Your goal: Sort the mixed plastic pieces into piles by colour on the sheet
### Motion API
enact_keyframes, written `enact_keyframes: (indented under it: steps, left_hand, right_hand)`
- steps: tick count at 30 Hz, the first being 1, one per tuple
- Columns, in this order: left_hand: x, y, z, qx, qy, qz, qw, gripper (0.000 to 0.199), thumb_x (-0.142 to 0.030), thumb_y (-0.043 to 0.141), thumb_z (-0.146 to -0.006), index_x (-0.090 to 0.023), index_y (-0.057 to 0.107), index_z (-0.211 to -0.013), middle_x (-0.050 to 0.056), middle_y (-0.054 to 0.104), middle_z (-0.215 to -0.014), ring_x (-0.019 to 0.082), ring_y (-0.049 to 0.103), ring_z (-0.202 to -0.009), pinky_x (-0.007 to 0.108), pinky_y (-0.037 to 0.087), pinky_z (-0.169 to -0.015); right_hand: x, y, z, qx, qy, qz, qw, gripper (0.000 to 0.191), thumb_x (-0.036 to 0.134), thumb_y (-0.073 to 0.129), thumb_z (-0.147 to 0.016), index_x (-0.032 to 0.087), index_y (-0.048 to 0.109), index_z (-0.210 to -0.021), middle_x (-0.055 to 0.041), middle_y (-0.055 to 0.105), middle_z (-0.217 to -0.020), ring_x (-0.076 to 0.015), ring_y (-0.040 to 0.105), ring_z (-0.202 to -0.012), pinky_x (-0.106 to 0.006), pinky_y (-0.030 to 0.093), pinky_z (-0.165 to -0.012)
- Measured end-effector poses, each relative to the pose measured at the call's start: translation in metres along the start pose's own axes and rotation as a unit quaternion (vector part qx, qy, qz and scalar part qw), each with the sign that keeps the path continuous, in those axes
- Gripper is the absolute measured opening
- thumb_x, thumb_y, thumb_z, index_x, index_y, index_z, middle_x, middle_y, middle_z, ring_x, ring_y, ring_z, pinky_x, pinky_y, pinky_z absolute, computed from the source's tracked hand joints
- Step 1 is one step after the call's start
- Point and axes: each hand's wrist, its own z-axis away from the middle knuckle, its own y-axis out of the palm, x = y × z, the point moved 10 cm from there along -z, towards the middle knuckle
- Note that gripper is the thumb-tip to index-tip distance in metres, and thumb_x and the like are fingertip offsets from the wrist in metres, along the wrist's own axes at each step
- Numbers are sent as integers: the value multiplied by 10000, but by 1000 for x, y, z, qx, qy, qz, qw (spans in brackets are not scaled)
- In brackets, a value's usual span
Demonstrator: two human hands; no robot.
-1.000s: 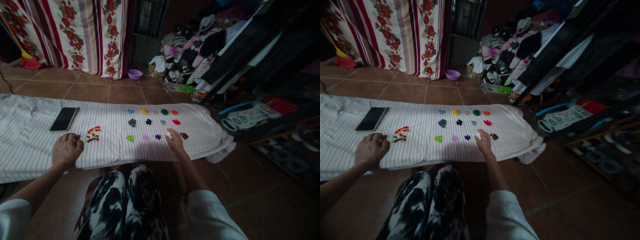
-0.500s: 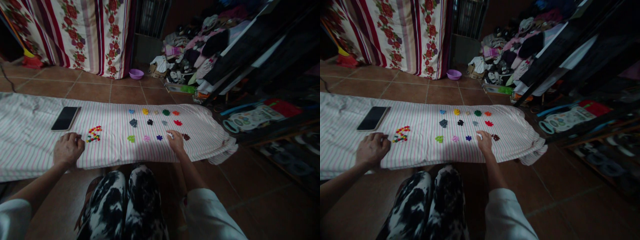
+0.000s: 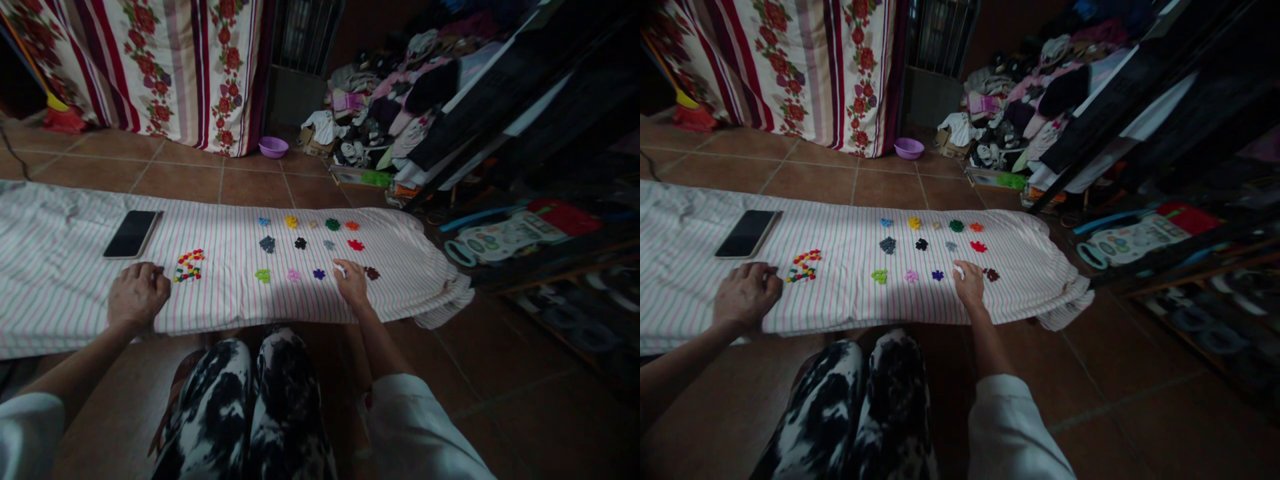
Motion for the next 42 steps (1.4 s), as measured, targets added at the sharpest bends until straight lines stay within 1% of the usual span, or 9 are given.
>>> enact_keyframes:
  steps: [10, 15, 20, 24, 28, 31, 36, 39, 42]
  left_hand:
    - [5, 8, 0, 28, -27, 30, 999, 266, -290, 410, -821, -148, 598, -944, 147, 622, -963, 282, 550, -924, 412, 422, -809]
    - [6, 10, 0, 35, -32, 14, 999, 275, -287, 376, -842, -158, 586, -965, 128, 624, -986, 275, 545, -962, 399, 407, -826]
    - [6, 9, 0, 34, -39, 23, 998, 246, -274, 395, -837, -165, 584, -952, 122, 622, -980, 275, 545, -962, 399, 401, -826]
    - [5, 6, -1, 27, -42, 29, 998, 227, -256, 411, -826, -167, 586, -942, 126, 625, -975, 284, 547, -955, 411, 400, -821]
    - [5, 5, 0, 23, -40, 33, 998, 208, -252, 423, -824, -176, 585, -930, 117, 627, -971, 281, 549, -949, 407, 398, -821]
    - [5, 5, 0, 17, -39, 39, 998, 195, -245, 430, -823, -181, 583, -926, 113, 625, -970, 278, 550, -954, 405, 397, -826]
    - [5, 7, 0, 8, -32, 37, 999, 182, -251, 430, -835, -180, 575, -920, 112, 619, -970, 276, 543, -955, 402, 401, -827]
    - [5, 7, 0, 7, -31, 34, 999, 175, -252, 434, -838, -179, 572, -917, 112, 615, -961, 279, 541, -953, 401, 401, -824]
    - [5, 7, -1, 7, -34, 38, 999, 172, -247, 437, -836, -179, 571, -920, 115, 614, -955, 284, 540, -953, 404, 401, -813]
  right_hand:
    - [6, -9, -2, -40, -36, -28, 998, 283, 383, 499, -820, 210, 699, -921, -94, 711, -1022, -245, 613, -1005, -443, 421, -958]
    - [-2, -23, -3, -87, 2, -75, 993, 285, 393, 499, -781, 200, 691, -867, -99, 711, -952, -243, 635, -910, -433, 488, -869]
    - [6, -37, -2, -152, 26, -28, 988, 298, 381, 478, -741, 172, 675, -819, -127, 684, -869, -273, 619, -860, -491, 491, -856]
    - [55, -43, -12, -184, -21, -25, 982, 315, 359, 447, -791, 166, 679, -883, -141, 667, -958, -295, 593, -998, -543, 444, -937]
    - [131, -25, -21, -123, -77, -92, 985, 295, 346, 452, -848, 193, 685, -944, -120, 651, -1022, -261, 599, -1019, -486, 477, -936]
    - [189, 5, -14, -44, -97, -168, 980, 281, 311, 446, -873, 203, 686, -971, -113, 637, -1023, -231, 613, -980, -384, 539, -815]
    - [280, 72, 22, 128, -158, -245, 948, 222, 220, 486, -860, 208, 692, -942, -64, 630, -908, -160, 611, -770, -281, 526, -704]
    - [316, 103, 41, 193, -193, -261, 926, 216, 181, 488, -868, 206, 692, -935, -48, 615, -870, -150, 588, -725, -284, 513, -721]
    - [335, 127, 50, 223, -202, -260, 918, 214, 157, 492, -871, 199, 692, -934, -48, 605, -869, -156, 593, -757, -287, 503, -744]
